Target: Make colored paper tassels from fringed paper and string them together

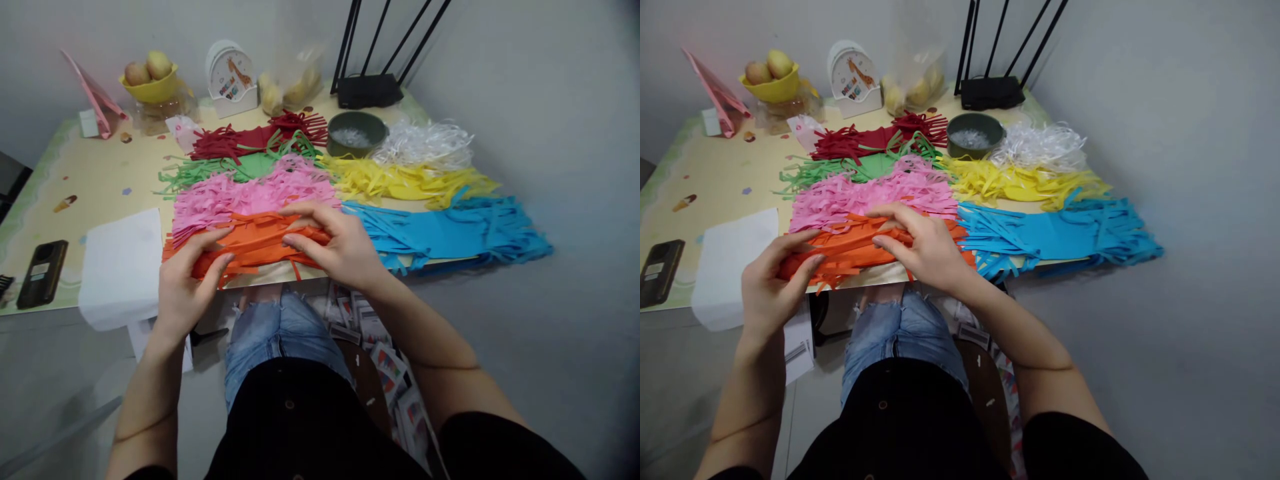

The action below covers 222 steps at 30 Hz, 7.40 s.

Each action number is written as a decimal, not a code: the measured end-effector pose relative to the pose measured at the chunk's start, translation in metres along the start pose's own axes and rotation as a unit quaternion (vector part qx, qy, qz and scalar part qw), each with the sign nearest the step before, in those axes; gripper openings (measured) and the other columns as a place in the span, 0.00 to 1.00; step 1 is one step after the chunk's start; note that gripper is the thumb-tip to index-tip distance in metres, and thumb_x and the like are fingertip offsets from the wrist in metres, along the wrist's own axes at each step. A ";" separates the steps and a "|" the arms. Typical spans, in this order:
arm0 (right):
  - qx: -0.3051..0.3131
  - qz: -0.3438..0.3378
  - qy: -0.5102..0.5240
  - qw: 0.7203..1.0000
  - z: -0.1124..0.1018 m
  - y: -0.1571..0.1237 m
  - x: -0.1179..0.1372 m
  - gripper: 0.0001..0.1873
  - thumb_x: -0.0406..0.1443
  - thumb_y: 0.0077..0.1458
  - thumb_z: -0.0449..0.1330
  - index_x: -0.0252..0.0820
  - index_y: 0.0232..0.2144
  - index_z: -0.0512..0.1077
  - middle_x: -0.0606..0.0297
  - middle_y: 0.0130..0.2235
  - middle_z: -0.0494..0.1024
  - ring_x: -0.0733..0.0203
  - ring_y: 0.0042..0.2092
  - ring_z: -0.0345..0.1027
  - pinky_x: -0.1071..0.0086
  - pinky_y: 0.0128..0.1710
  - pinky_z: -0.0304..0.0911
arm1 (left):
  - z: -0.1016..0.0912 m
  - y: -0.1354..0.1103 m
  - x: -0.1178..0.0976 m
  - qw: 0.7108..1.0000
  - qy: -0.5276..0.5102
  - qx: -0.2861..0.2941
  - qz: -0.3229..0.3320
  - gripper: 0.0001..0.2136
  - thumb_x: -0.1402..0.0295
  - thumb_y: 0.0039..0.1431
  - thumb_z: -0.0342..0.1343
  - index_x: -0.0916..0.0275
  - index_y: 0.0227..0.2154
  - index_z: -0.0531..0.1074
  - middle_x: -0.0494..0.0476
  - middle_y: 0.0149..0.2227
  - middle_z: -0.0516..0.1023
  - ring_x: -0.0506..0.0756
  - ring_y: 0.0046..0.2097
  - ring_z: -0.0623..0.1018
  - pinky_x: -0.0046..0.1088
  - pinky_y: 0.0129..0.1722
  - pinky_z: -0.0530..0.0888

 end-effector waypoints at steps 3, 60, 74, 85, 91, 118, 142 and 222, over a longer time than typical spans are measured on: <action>0.015 0.004 -0.025 1.000 -0.001 0.000 0.002 0.04 0.34 0.60 0.63 0.40 0.38 0.77 0.62 0.39 0.83 0.61 0.40 0.77 0.69 0.43 0.69 | -0.001 0.000 0.002 1.000 0.020 0.017 0.018 0.03 0.66 0.64 0.60 0.59 0.37 0.77 0.53 0.37 0.82 0.52 0.38 0.81 0.27 0.41 0.76; 0.137 0.006 0.119 0.983 -0.016 0.019 0.006 0.12 0.32 0.60 0.63 0.41 0.44 0.83 0.63 0.40 0.86 0.63 0.40 0.82 0.72 0.43 0.74 | 0.012 0.025 -0.024 0.986 -0.140 0.080 -0.037 0.09 0.69 0.62 0.60 0.58 0.41 0.84 0.53 0.30 0.84 0.49 0.26 0.76 0.23 0.29 0.72; 0.139 0.046 0.285 0.947 -0.004 0.022 -0.006 0.08 0.31 0.53 0.64 0.38 0.35 0.84 0.62 0.36 0.86 0.62 0.39 0.82 0.72 0.41 0.76 | 0.019 0.021 -0.008 0.925 -0.364 0.067 -0.085 0.09 0.76 0.59 0.58 0.60 0.31 0.82 0.51 0.25 0.78 0.48 0.24 0.75 0.24 0.28 0.73; 0.184 -0.126 0.020 0.975 -0.012 0.016 -0.008 0.13 0.29 0.59 0.58 0.40 0.40 0.83 0.64 0.37 0.86 0.68 0.34 0.79 0.77 0.35 0.68 | 0.011 0.040 -0.018 0.969 -0.045 0.231 0.073 0.08 0.67 0.65 0.57 0.61 0.40 0.80 0.56 0.37 0.85 0.53 0.38 0.83 0.26 0.39 0.75; 0.230 -0.108 0.009 0.967 -0.028 0.016 -0.006 0.15 0.32 0.59 0.62 0.41 0.48 0.81 0.61 0.45 0.85 0.64 0.43 0.80 0.74 0.43 0.70 | 0.016 0.039 -0.009 0.963 0.075 0.176 0.190 0.09 0.67 0.68 0.54 0.61 0.36 0.80 0.56 0.32 0.84 0.53 0.33 0.81 0.30 0.39 0.74; -0.031 -0.018 0.156 0.987 -0.002 0.035 -0.032 0.05 0.36 0.59 0.65 0.42 0.36 0.81 0.63 0.35 0.82 0.62 0.40 0.74 0.67 0.45 0.69 | 0.102 0.038 -0.011 0.970 -0.231 -0.068 -0.033 0.12 0.61 0.67 0.56 0.57 0.47 0.81 0.60 0.52 0.82 0.60 0.58 0.78 0.43 0.59 0.74; 0.132 0.319 -0.451 0.823 -0.176 0.220 -0.269 0.19 0.42 0.63 0.64 0.32 0.50 0.74 0.52 0.52 0.76 0.55 0.51 0.74 0.57 0.53 0.72 | 0.106 0.045 -0.014 0.896 -0.356 -0.135 -0.229 0.07 0.63 0.63 0.60 0.59 0.31 0.78 0.48 0.23 0.67 0.50 0.30 0.72 0.30 0.44 0.78; -0.016 0.092 0.266 0.959 0.045 -0.012 -0.026 0.20 0.51 0.58 0.65 0.41 0.34 0.72 0.73 0.22 0.71 0.73 0.19 0.58 0.76 0.20 0.57 | 0.088 -0.016 -0.019 0.933 -0.299 -0.157 -0.126 0.04 0.71 0.55 0.68 0.60 0.33 0.81 0.53 0.33 0.84 0.50 0.35 0.83 0.23 0.39 0.79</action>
Point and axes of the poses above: each hand's wrist, its own y-axis towards the middle knuckle, its own z-axis out of the palm, x = y × z, the point moved 1 cm from there along y, towards the middle knuckle
